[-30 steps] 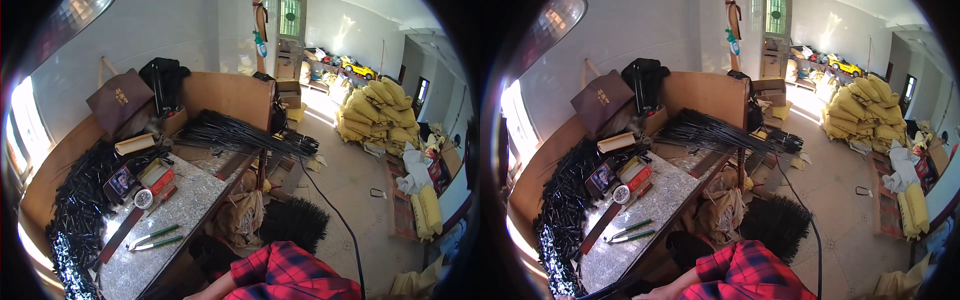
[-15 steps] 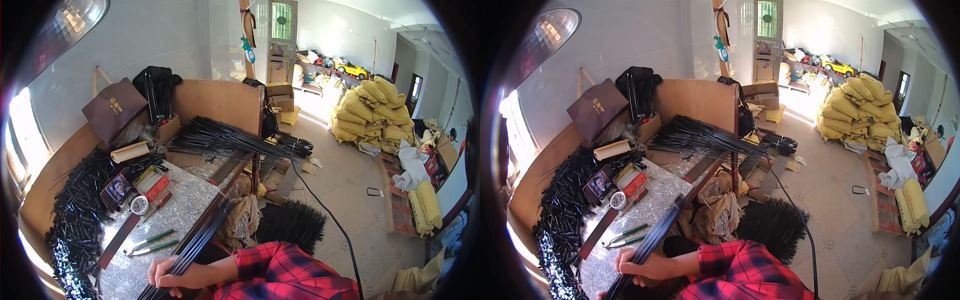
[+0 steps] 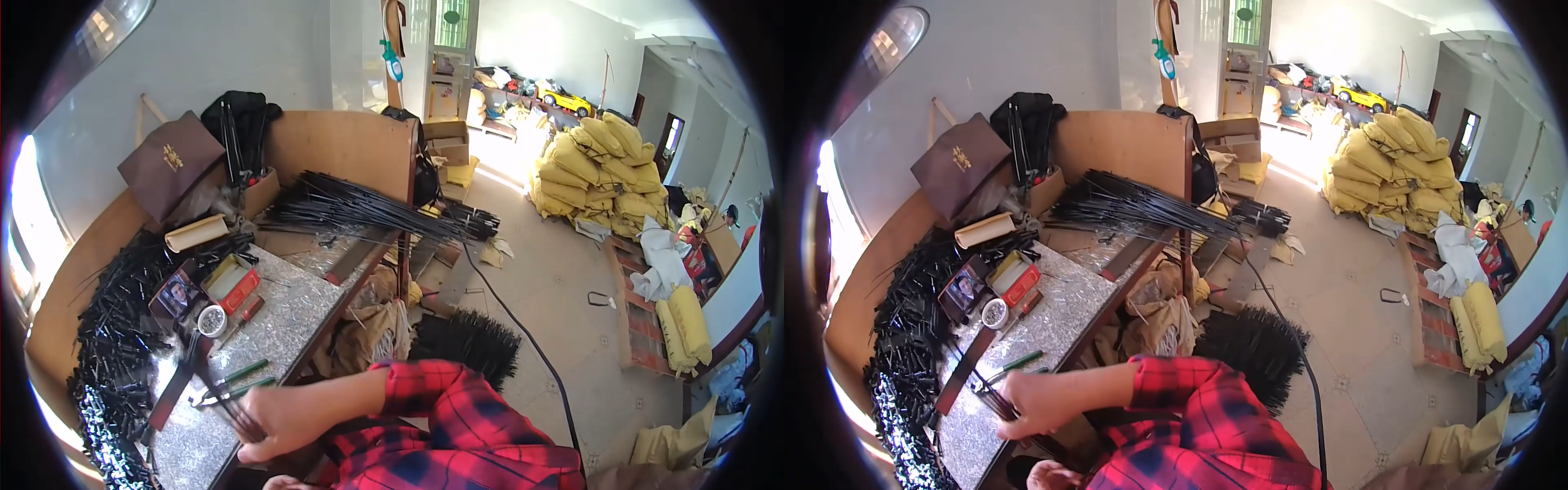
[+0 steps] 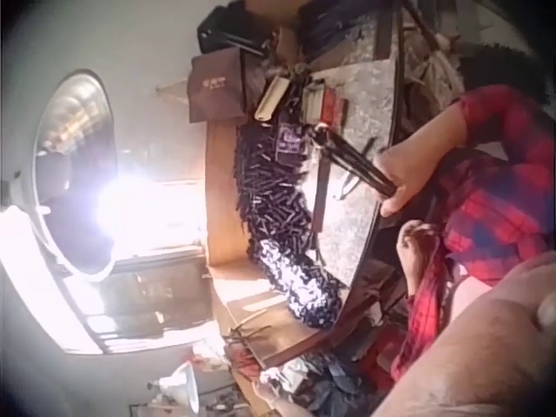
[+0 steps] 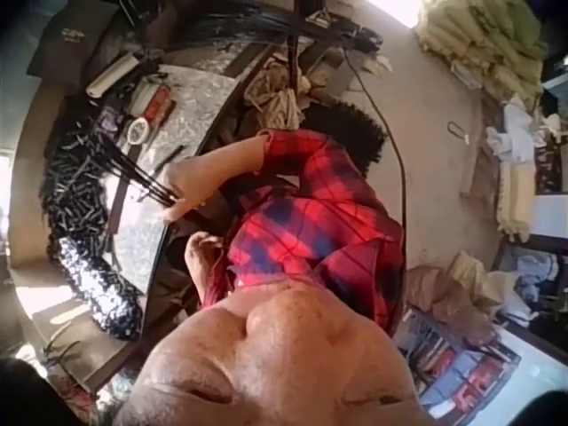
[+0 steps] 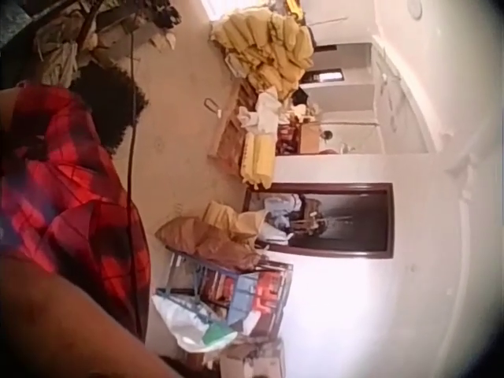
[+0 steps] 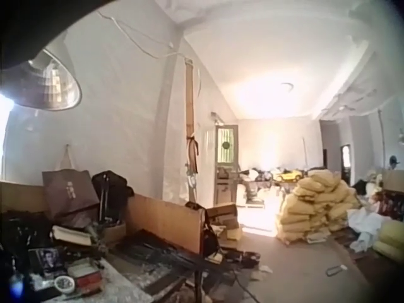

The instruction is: Assembling plastic brushes by grouping bristles and securing them with a plastic clip.

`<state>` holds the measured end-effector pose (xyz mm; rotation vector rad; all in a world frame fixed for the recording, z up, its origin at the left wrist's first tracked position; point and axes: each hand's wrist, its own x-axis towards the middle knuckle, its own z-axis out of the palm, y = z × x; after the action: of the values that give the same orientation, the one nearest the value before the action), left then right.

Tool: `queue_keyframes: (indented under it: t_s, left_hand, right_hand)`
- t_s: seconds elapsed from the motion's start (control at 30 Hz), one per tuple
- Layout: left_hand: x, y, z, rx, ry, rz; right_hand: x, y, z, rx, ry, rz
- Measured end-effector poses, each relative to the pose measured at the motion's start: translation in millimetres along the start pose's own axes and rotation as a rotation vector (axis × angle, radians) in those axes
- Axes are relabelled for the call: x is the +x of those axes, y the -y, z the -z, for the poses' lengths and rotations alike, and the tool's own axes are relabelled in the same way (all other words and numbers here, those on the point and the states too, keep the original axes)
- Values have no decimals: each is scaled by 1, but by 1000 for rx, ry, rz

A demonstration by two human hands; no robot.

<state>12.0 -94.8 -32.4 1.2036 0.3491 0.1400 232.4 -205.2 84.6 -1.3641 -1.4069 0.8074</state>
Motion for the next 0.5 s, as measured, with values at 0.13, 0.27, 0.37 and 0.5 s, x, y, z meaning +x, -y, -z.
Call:
queue_keyframes:
  t_s: [0.13,0.27,0.37,0.5]
  left_hand:
    - [-5,-54,-11,505,-150,-374]
    - [-4,-82,5,579,-210,-558]
    - [-1,-103,6,462,-408,-777]
    - [-3,-140,3,567,-450,-926]
  right_hand:
    - [24,-43,-45,-97,-11,85]
    - [35,-68,-74,-109,126,94]
    - [39,-71,-88,-54,327,-155]
    - [41,-84,-101,-201,236,75]
